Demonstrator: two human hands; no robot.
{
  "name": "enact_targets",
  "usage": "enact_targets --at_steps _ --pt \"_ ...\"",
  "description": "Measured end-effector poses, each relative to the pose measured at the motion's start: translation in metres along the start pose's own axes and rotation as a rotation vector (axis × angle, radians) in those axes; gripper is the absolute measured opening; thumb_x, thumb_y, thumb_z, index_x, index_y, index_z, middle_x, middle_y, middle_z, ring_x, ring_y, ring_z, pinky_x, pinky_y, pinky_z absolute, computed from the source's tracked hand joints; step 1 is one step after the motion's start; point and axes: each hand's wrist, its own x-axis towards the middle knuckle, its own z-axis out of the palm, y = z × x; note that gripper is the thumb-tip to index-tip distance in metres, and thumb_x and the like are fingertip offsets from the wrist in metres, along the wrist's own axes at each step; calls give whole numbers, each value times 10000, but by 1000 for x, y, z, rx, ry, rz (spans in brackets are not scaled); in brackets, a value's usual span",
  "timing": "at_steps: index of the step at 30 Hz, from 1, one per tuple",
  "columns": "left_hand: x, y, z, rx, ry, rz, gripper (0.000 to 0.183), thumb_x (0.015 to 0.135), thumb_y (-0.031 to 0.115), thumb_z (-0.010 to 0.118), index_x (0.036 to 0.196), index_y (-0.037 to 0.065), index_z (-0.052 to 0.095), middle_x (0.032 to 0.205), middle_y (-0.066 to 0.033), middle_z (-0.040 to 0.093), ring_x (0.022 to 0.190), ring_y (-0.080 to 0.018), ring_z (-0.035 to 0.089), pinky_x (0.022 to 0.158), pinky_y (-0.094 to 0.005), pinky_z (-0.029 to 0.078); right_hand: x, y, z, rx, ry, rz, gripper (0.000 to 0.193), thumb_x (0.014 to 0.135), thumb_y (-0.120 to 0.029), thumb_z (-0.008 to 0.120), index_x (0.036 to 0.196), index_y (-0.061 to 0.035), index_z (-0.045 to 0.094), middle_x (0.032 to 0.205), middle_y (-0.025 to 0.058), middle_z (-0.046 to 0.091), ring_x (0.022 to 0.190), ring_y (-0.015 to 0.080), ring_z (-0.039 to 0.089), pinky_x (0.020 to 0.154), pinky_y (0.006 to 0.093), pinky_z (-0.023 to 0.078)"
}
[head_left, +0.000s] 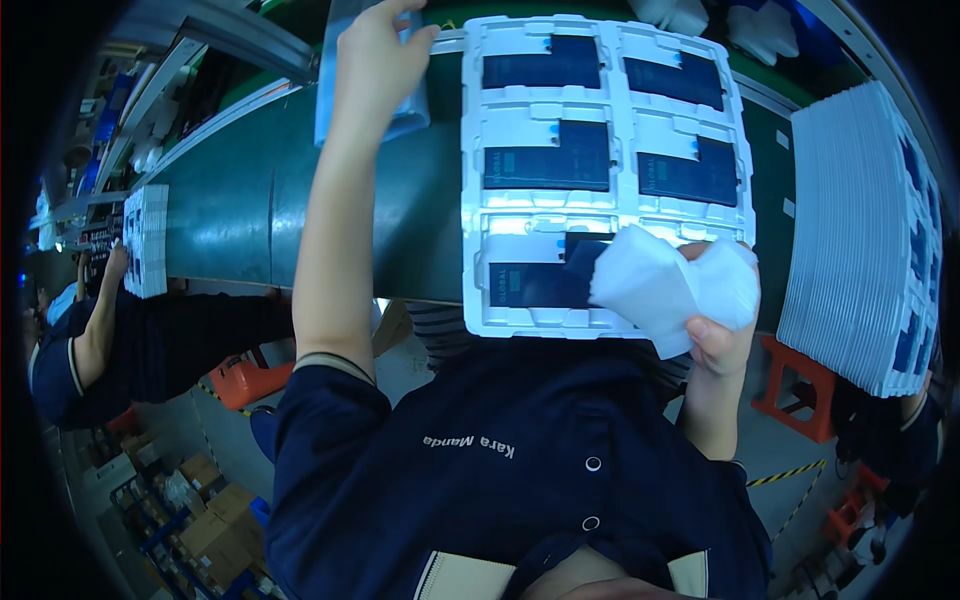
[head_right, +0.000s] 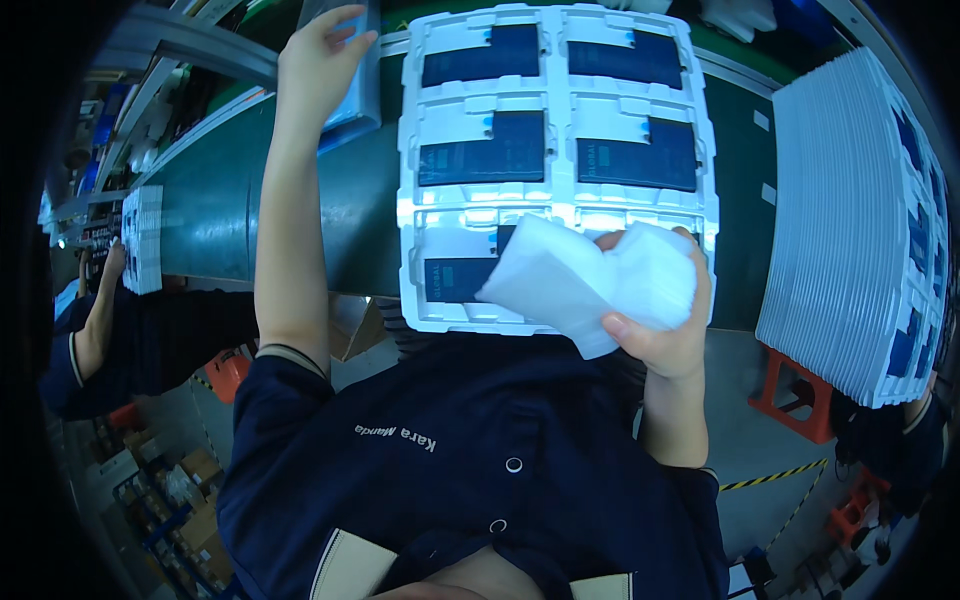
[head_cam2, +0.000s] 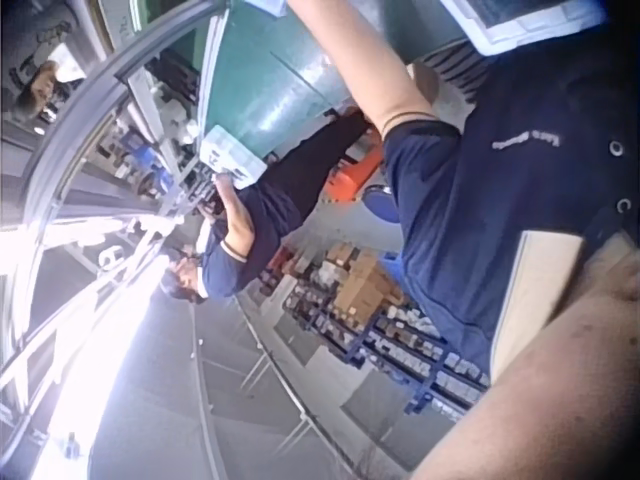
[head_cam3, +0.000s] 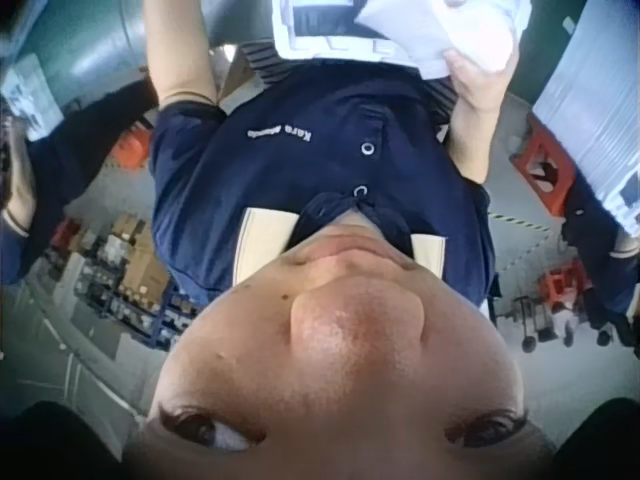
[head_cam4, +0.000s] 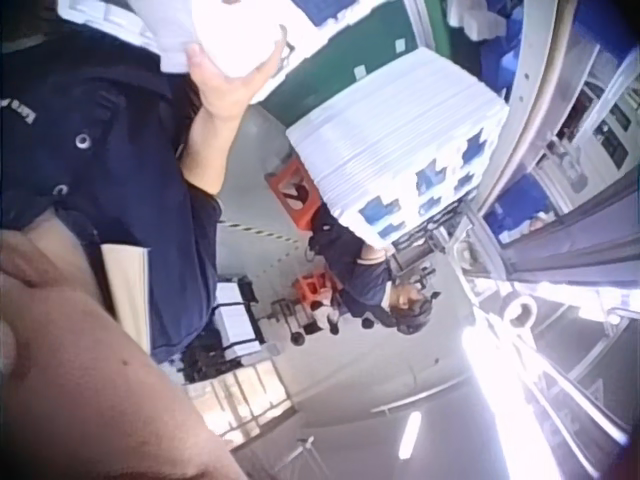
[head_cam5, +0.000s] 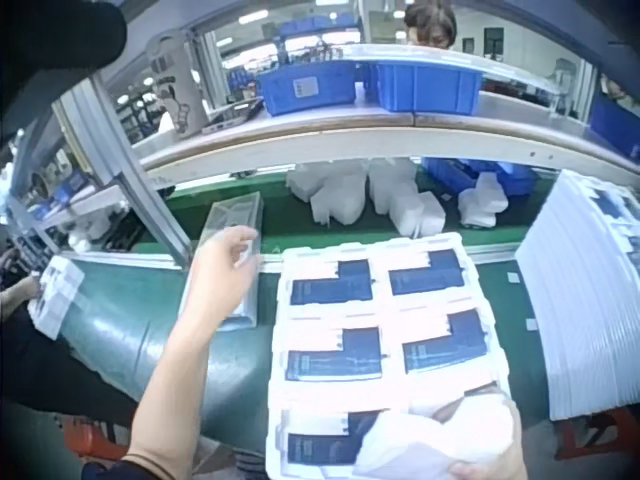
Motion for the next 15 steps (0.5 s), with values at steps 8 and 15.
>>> enact_targets --at_steps 8,15 --pt "-138 136 -48 -1412 -707 -179 1288 577 261 927 1510 64 61 1481 -159 311 1358 -253 333 1096 -413 277 5 -12 44 436 107 194 734 681 -200 774 1287 22 424 1182 164 562 1054 238 592 911 365 476" --pt "-160 171 -39 -1907 -384 -691 1103 670 155 837 1491 72 103 1464 -133 326 1313 -247 390 1089 -408 318 8 -5 71 -458 43 -559 664 640 -17 836 1206 16 489 1108 181 612 997 278 639 847 363 520"
